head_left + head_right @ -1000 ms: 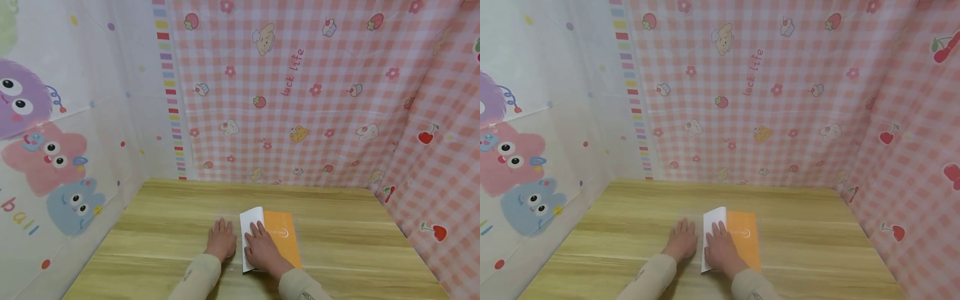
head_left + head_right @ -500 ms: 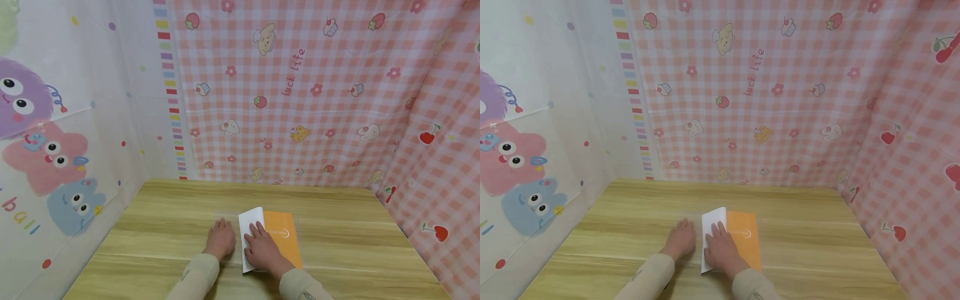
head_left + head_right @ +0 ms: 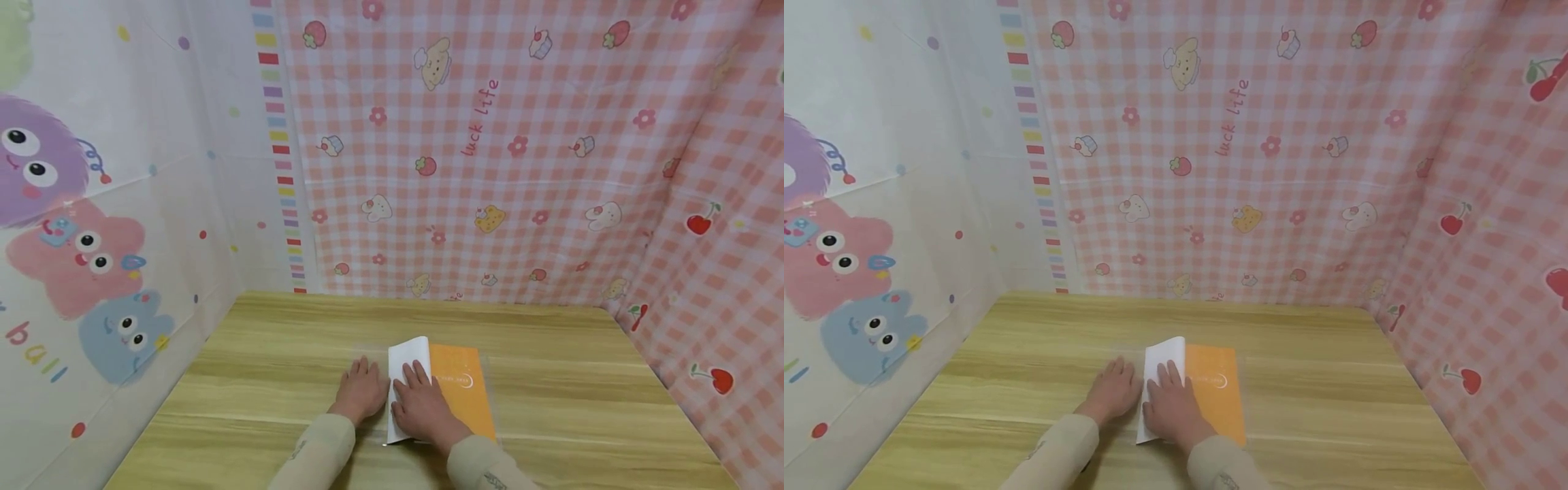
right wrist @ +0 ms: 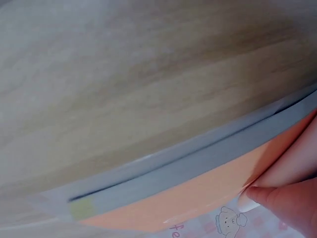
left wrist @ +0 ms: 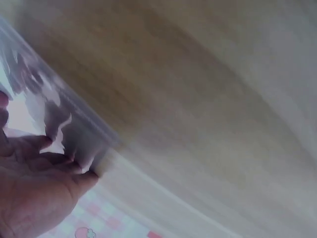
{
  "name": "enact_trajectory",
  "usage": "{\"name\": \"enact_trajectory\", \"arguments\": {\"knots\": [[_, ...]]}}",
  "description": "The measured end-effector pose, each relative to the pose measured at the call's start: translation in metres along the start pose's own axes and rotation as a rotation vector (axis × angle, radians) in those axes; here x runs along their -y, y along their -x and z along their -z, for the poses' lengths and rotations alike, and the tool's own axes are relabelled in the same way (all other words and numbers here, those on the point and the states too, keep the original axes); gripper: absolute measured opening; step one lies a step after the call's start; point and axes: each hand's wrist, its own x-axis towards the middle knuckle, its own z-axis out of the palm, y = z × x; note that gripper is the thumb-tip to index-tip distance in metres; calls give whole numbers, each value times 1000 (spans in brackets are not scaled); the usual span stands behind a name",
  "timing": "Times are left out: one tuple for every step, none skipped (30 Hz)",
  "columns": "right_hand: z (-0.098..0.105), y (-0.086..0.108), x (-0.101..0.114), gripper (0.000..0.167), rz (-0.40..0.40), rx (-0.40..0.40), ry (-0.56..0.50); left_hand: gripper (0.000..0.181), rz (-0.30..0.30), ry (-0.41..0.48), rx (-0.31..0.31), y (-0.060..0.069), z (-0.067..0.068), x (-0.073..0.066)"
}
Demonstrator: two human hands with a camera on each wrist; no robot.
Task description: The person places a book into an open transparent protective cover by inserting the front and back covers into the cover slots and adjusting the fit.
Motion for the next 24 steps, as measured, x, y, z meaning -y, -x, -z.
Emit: {"name": "enact_trajectory", "arguments": {"knots": [[2, 0, 0, 42, 6, 3, -23, 51, 0, 14, 23, 0, 0, 1], [3, 1, -1, 41, 20, 6, -32, 56, 4, 30, 52, 0, 0, 2], [5, 1, -3, 41, 37, 6, -40, 61, 6, 42, 76, 0, 0, 3], [6, 2, -5, 41, 54, 10, -45, 64, 4, 48, 93, 0, -1, 5], [7, 2, -7, 41, 71, 16, -51, 65, 3, 50, 109, 0, 0, 6], [8, 2, -9, 41, 85, 27, -55, 66, 1, 52, 121, 0, 0, 7], [8, 2, -11, 41, 100, 35, -51, 65, -1, 54, 130, -1, 0, 8], [6, 1, -13, 42, 114, 38, -36, 64, 0, 56, 139, -1, -1, 10], [5, 1, -14, 42, 117, 47, -27, 64, -1, 51, 148, -2, -2, 12], [4, 1, -15, 43, 115, 57, -16, 64, -2, 46, 156, -4, -4, 14], [2, 1, -15, 43, 113, 63, -5, 63, -1, 45, 168, -5, -6, 16], [1, 2, -15, 43, 106, 69, 6, 63, -3, 39, 176, -7, -9, 19], [-1, 2, -14, 43, 99, 73, 18, 62, -8, 30, 181, -8, -12, 22], [-1, 3, -13, 43, 90, 73, 27, 62, -10, 21, 188, -10, -16, 25], [-1, 3, -12, 43, 79, 75, 31, 62, -15, 16, 190, -12, -20, 27], [-1, 3, -11, 43, 74, 68, 33, 62, -18, 18, 189, -13, -22, 29], [-1, 3, -10, 42, 70, 61, 38, 62, -22, 25, 189, -14, -23, 31], [-1, 4, -9, 42, 65, 54, 41, 63, -27, 31, 185, -15, -25, 33], [-1, 4, -8, 42, 63, 46, 41, 66, -29, 35, 185, -15, -26, 33], [-1, 4, -7, 42, 63, 39, 42, 70, -29, 38, 189, -15, -26, 33], [-2, 3, -6, 42, 64, 33, 40, 74, -30, 44, 192, -15, -26, 33], [-2, 3, -6, 42, 67, 30, 39, 78, -29, 45, 196, -14, -24, 32], [-2, 3, -6, 42, 73, 29, 34, 83, -26, 38, 206, -14, -23, 31], [-2, 2, -7, 43, 78, 30, 18, 87, -24, 34, 211, -13, -22, 31]]}}
